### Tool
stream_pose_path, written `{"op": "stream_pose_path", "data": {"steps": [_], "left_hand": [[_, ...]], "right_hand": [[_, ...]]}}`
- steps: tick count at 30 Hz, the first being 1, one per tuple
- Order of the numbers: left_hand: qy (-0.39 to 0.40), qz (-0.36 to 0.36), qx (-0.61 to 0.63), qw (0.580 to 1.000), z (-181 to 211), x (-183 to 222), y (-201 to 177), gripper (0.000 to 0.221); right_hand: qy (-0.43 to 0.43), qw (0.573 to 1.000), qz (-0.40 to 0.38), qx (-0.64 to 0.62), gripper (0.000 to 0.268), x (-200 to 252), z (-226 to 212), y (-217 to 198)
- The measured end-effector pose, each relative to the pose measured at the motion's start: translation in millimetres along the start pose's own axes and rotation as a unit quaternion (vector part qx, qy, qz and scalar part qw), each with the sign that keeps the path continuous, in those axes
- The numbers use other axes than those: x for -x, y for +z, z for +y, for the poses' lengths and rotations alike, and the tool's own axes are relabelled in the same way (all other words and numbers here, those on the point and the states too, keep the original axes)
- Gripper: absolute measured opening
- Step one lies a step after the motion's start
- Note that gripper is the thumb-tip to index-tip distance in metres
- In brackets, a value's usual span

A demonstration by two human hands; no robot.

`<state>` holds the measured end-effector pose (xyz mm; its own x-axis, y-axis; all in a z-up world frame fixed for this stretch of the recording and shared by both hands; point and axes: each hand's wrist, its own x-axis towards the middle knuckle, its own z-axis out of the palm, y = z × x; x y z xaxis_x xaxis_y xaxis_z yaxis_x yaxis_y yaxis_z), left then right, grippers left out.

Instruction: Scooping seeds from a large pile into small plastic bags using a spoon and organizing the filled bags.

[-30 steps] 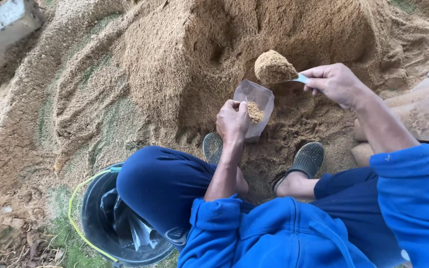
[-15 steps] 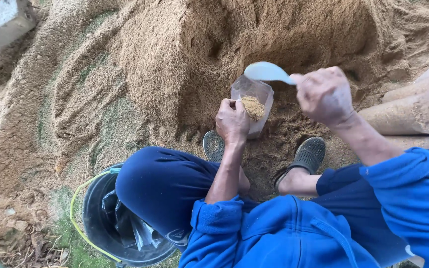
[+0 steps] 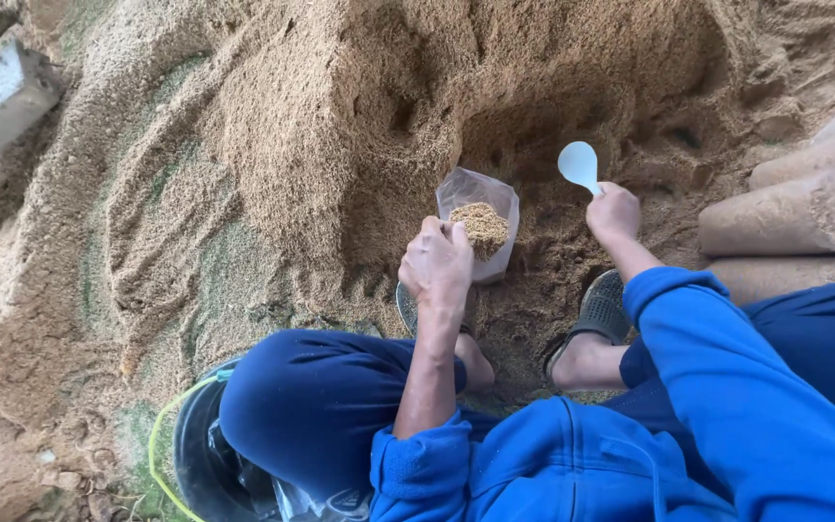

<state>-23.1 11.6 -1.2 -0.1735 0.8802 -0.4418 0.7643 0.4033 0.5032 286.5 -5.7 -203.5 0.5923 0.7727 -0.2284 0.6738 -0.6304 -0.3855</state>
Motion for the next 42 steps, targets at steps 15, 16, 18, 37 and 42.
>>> {"op": "stream_pose_path", "data": {"steps": [15, 16, 18, 37, 42], "left_hand": [[0.015, -0.005, -0.043, 0.999, 14, -1, -19, 0.027], [0.015, -0.003, -0.041, 0.999, 13, -2, -19, 0.027], [0.017, -0.012, -0.038, 0.999, 13, -2, -19, 0.026], [0.016, 0.012, 0.027, 0.999, -11, -13, -2, 0.031], [0.014, 0.013, 0.057, 0.998, -9, -7, -12, 0.032]], "right_hand": [[-0.031, 0.969, -0.187, -0.157, 0.027, 27, -68, 117], [-0.033, 0.970, -0.185, -0.156, 0.027, 16, -61, 132], [-0.040, 0.956, -0.195, -0.214, 0.027, -8, -47, 159], [-0.101, 0.916, -0.203, -0.332, 0.039, 9, -77, -52], [-0.146, 0.914, -0.198, -0.322, 0.034, 21, -102, -118]]}}
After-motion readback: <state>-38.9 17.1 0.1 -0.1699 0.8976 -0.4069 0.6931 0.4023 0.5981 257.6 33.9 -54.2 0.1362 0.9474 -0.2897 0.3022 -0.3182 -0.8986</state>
